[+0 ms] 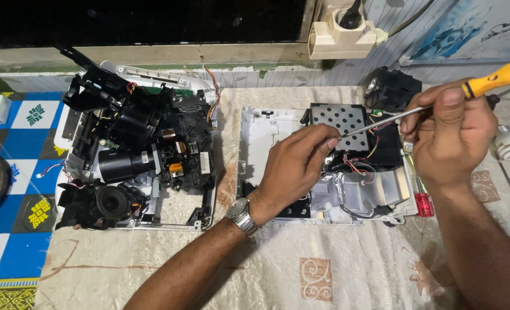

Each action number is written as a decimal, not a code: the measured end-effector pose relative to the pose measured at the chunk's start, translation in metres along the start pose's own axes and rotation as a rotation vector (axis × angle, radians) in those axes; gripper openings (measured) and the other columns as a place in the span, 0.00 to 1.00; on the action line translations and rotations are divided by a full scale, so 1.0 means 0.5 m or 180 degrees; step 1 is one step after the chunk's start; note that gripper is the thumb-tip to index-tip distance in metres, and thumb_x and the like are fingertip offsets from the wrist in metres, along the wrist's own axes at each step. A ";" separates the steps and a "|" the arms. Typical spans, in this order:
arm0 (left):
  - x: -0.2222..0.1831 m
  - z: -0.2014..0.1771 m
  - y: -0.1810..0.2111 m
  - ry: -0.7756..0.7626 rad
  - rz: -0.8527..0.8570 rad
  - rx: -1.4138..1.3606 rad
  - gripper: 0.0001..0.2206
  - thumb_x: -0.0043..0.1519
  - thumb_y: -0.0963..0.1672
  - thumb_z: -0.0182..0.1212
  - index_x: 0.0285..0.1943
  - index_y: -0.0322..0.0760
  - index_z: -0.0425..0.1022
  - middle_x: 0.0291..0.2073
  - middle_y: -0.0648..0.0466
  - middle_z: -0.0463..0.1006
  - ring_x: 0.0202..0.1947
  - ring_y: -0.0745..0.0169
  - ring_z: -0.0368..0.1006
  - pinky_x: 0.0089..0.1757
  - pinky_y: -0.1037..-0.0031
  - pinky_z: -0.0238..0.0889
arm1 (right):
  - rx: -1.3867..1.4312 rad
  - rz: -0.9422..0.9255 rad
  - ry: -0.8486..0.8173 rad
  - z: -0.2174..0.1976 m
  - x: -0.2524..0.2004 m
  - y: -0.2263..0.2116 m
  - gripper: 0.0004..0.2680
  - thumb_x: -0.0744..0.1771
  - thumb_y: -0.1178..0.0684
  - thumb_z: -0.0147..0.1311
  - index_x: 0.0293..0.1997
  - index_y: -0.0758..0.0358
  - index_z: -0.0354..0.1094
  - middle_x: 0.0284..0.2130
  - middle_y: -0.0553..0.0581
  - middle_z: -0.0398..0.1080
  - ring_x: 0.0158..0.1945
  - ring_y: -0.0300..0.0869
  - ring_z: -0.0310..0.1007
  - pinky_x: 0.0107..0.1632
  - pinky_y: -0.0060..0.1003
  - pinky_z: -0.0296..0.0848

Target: Disassembling internal components and connectors of an electronic device using a screwdriver and hands.

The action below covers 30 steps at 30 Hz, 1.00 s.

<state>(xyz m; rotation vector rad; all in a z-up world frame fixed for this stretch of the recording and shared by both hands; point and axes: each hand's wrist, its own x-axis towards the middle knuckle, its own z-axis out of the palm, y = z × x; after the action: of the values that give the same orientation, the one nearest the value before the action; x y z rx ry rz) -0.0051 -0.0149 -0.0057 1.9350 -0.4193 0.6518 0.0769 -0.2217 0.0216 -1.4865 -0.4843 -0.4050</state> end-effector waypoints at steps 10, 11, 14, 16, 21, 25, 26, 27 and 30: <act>-0.005 0.006 -0.012 -0.0025 -0.0088 -0.0151 0.07 0.71 0.44 0.50 0.50 0.39 0.72 0.42 0.54 0.81 0.40 0.61 0.78 0.40 0.72 0.74 | -0.0125 -0.0115 -0.0144 -0.005 -0.001 0.013 0.14 0.76 0.43 0.46 0.44 0.65 0.59 0.32 0.58 0.61 0.28 0.41 0.66 0.27 0.31 0.63; -0.005 0.007 -0.013 -0.0007 -0.0069 -0.0180 0.07 0.71 0.44 0.50 0.50 0.38 0.72 0.42 0.54 0.81 0.41 0.60 0.78 0.41 0.71 0.74 | -0.0178 -0.0151 -0.0180 -0.005 -0.002 0.012 0.14 0.77 0.44 0.46 0.44 0.65 0.59 0.32 0.59 0.62 0.28 0.42 0.67 0.28 0.31 0.64; -0.006 0.009 -0.017 -0.0030 -0.0067 -0.0193 0.08 0.72 0.44 0.49 0.50 0.38 0.72 0.42 0.53 0.80 0.42 0.59 0.78 0.43 0.70 0.74 | -0.0244 -0.0259 -0.0207 -0.008 -0.003 0.018 0.13 0.77 0.46 0.46 0.44 0.67 0.60 0.33 0.60 0.63 0.29 0.43 0.67 0.30 0.32 0.66; -0.006 0.009 -0.018 -0.0071 -0.0086 -0.0177 0.09 0.72 0.45 0.48 0.51 0.38 0.72 0.42 0.53 0.80 0.42 0.59 0.78 0.43 0.70 0.74 | -0.0256 -0.0329 -0.0200 -0.011 -0.002 0.020 0.13 0.77 0.46 0.47 0.44 0.68 0.61 0.34 0.61 0.64 0.28 0.44 0.67 0.31 0.33 0.67; -0.003 0.003 -0.012 -0.0174 -0.0230 -0.0135 0.11 0.72 0.46 0.43 0.47 0.38 0.70 0.40 0.53 0.79 0.39 0.58 0.76 0.38 0.69 0.71 | -0.0553 -0.0858 -0.0801 -0.022 0.003 0.014 0.13 0.77 0.51 0.43 0.46 0.76 0.63 0.33 0.68 0.67 0.28 0.47 0.71 0.30 0.33 0.72; -0.003 0.003 -0.018 -0.0189 -0.0334 -0.0210 0.10 0.71 0.46 0.45 0.48 0.37 0.70 0.38 0.54 0.79 0.36 0.59 0.75 0.37 0.70 0.68 | -0.0553 -0.0867 -0.1053 -0.024 0.002 0.000 0.11 0.75 0.55 0.45 0.46 0.80 0.63 0.34 0.70 0.66 0.30 0.49 0.72 0.33 0.35 0.76; -0.003 0.003 -0.018 -0.0201 -0.0310 -0.0230 0.10 0.71 0.46 0.45 0.48 0.37 0.70 0.38 0.54 0.79 0.37 0.59 0.76 0.37 0.70 0.69 | -0.0702 -0.0940 -0.1100 -0.023 0.002 -0.004 0.10 0.75 0.59 0.47 0.47 0.83 0.66 0.32 0.72 0.69 0.30 0.50 0.75 0.33 0.34 0.77; -0.004 0.003 -0.019 -0.0214 -0.0286 -0.0251 0.11 0.71 0.46 0.44 0.48 0.37 0.70 0.39 0.54 0.79 0.37 0.59 0.76 0.37 0.70 0.69 | -0.0851 -0.1011 -0.1148 -0.022 0.002 -0.008 0.08 0.74 0.63 0.49 0.47 0.86 0.68 0.31 0.73 0.71 0.30 0.51 0.77 0.32 0.33 0.78; -0.005 0.003 -0.017 -0.0302 -0.0281 -0.0143 0.10 0.72 0.47 0.45 0.50 0.39 0.70 0.39 0.55 0.79 0.37 0.59 0.76 0.36 0.70 0.68 | -0.0717 -0.1002 -0.1004 -0.018 0.000 -0.009 0.05 0.73 0.68 0.53 0.46 0.88 0.67 0.34 0.75 0.71 0.31 0.52 0.76 0.35 0.35 0.78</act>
<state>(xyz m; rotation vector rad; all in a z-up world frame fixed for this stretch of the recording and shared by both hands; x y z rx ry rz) -0.0021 -0.0128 -0.0138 1.9354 -0.4017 0.4910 0.0750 -0.2308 0.0253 -1.7067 -0.9563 -0.4854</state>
